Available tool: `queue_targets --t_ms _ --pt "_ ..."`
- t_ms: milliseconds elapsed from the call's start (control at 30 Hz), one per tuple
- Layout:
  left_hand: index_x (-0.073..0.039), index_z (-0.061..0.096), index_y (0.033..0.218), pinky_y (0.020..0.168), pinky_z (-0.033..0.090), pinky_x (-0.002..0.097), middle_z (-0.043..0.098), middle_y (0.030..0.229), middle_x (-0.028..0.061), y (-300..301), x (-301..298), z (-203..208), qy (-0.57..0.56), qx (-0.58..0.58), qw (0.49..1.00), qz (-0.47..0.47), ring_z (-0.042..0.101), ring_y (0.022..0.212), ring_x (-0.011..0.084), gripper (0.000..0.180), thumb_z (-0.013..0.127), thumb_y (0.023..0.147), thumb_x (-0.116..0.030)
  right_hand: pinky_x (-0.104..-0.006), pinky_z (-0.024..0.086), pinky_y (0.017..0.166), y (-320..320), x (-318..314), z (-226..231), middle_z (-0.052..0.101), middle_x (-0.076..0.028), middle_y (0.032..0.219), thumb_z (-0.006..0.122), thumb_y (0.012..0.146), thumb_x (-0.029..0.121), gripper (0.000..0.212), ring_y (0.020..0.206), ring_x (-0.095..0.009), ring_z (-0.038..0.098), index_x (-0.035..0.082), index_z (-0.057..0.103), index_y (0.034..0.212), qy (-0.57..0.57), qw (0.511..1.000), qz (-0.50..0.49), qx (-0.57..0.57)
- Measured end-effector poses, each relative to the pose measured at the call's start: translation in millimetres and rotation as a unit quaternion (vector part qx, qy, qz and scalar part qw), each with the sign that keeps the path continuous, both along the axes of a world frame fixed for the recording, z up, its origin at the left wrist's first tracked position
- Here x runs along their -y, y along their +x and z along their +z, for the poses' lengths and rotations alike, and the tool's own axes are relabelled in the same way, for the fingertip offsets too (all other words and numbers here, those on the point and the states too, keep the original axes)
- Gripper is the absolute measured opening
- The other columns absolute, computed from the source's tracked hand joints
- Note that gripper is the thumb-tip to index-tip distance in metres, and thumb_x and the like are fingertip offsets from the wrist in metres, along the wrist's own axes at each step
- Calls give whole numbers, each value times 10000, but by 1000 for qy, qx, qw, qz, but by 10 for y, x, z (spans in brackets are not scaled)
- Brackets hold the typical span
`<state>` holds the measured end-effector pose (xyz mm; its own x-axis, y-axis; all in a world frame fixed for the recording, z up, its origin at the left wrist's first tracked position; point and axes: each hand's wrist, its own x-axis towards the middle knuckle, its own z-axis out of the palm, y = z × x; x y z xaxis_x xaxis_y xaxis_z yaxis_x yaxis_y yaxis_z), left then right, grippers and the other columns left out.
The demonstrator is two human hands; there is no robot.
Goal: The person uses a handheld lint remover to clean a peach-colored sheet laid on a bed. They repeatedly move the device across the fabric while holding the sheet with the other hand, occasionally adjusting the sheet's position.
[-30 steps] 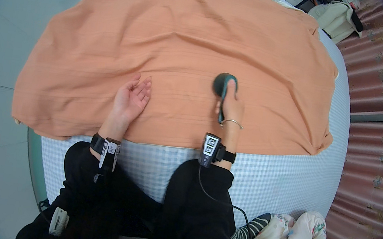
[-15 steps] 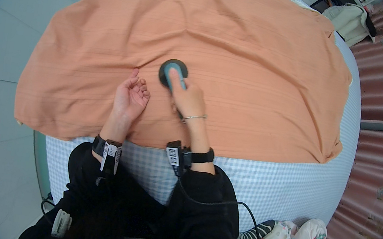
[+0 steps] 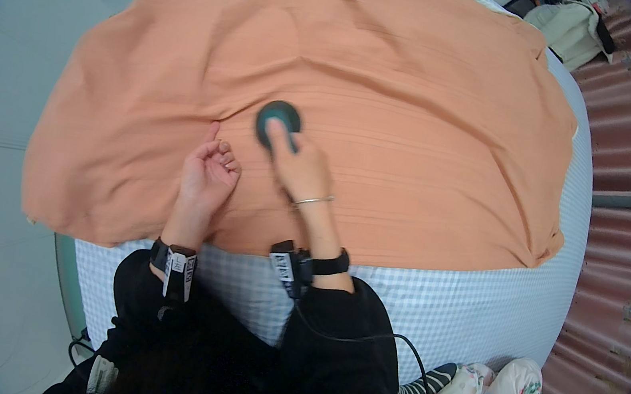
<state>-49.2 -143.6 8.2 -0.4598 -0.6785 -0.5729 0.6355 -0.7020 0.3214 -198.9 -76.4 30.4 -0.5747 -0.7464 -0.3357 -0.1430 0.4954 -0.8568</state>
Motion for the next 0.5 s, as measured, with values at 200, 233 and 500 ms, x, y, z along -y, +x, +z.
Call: queue_targets --t_ms 200,233,500 --pt "-182 285 1414 609 388 252 496 794 14 3 8 9 0 1 1000 -4 428 637 112 583 440 865 -62 -314 421 422 -203 -77 50 530 -111 469 502 842 608 653 395 -192 544 -12 590 655 29 999 -15 30" --pt "-182 283 1415 613 392 252 501 799 14 6 6 14 -2 3 1000 -6 431 641 111 582 438 867 -63 -309 417 415 -367 -137 83 526 -103 464 502 843 606 650 388 -187 538 -8 589 651 36 998 -29 50" --pt "-188 262 1428 643 420 262 513 847 20 18 7 11 -12 -12 1000 -3 457 680 113 582 414 880 -64 -265 364 351 -1269 -606 188 495 -51 446 480 874 579 592 341 -141 481 49 534 613 19 966 -255 29"
